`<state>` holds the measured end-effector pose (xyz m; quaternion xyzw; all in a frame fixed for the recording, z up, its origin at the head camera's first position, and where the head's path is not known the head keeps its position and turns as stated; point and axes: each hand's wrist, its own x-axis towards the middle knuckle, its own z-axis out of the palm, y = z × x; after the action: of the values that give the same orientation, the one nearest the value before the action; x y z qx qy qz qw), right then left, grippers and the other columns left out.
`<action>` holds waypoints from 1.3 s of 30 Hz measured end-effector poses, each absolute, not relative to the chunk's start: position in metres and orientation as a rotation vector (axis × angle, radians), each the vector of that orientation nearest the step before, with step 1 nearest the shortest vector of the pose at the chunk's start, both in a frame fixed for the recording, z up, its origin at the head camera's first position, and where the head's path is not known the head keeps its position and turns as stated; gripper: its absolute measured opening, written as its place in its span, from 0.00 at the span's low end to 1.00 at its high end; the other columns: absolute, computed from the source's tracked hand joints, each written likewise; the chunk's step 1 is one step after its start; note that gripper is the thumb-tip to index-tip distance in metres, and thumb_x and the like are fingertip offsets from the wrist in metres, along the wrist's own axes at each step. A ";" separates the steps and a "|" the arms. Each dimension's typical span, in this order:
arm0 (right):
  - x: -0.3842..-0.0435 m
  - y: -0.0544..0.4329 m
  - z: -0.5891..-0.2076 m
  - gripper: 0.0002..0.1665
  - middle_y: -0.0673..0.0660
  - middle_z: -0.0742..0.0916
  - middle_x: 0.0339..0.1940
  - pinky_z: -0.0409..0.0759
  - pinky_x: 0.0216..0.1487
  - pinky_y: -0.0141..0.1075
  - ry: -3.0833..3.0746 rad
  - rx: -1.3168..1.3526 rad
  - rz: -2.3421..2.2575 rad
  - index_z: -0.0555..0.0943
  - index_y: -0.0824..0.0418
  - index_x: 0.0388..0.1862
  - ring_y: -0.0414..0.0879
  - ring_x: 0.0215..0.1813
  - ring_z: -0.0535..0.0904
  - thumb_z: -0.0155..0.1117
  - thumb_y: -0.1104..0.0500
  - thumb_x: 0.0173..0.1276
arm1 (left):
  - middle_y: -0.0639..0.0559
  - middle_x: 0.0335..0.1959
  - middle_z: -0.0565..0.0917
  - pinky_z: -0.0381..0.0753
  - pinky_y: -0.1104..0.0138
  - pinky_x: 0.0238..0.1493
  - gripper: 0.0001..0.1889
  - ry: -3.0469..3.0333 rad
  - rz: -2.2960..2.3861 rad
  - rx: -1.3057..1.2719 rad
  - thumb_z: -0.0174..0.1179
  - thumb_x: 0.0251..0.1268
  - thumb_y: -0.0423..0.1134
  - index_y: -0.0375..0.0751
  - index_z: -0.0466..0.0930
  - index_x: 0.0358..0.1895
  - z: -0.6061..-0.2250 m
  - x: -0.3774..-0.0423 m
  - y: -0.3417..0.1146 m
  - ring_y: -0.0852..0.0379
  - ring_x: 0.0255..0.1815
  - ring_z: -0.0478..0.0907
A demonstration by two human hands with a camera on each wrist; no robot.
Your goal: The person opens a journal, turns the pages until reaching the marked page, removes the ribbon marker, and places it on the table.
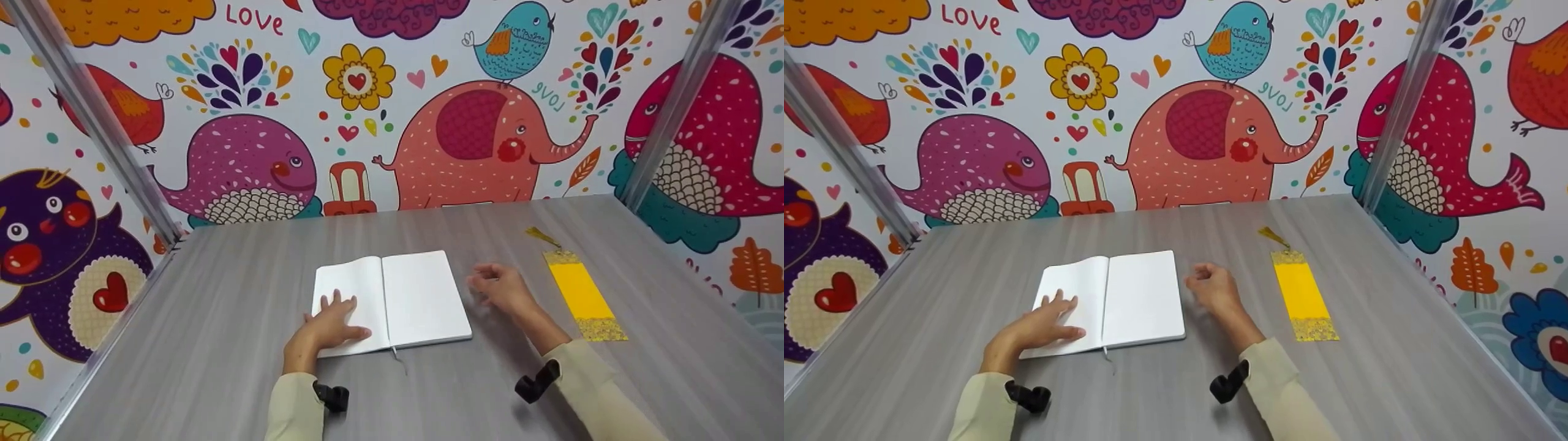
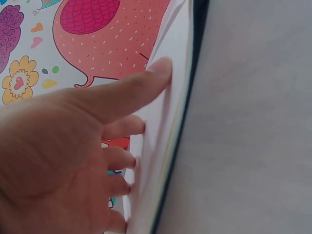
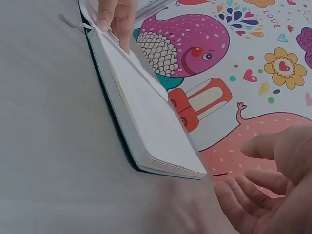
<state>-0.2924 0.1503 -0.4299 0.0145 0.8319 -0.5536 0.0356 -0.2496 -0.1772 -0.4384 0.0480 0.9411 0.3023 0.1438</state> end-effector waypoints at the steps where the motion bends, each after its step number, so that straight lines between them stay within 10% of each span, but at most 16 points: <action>1: -0.293 0.148 -0.432 0.26 0.66 0.84 0.54 0.87 0.43 0.38 2.537 0.052 -1.713 0.75 0.70 0.65 0.55 0.48 0.85 0.63 0.58 0.73 | 0.26 0.80 0.42 0.31 0.23 0.69 0.43 2.715 0.866 0.141 0.67 0.65 0.48 0.35 0.58 0.77 -0.438 -0.250 -0.177 0.25 0.81 0.33; 39: -0.294 0.128 -0.461 0.28 0.63 0.85 0.53 0.84 0.39 0.37 2.598 0.025 -1.511 0.81 0.67 0.59 0.48 0.44 0.80 0.75 0.64 0.59 | 0.23 0.79 0.44 0.42 0.28 0.74 0.38 2.735 0.855 0.103 0.65 0.67 0.48 0.35 0.62 0.76 -0.433 -0.249 -0.186 0.23 0.80 0.38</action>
<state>-0.2938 0.1278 -0.4607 0.0084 0.8625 -0.5015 0.0679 -0.2485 -0.1862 -0.4329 0.0356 0.9449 0.2954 0.1366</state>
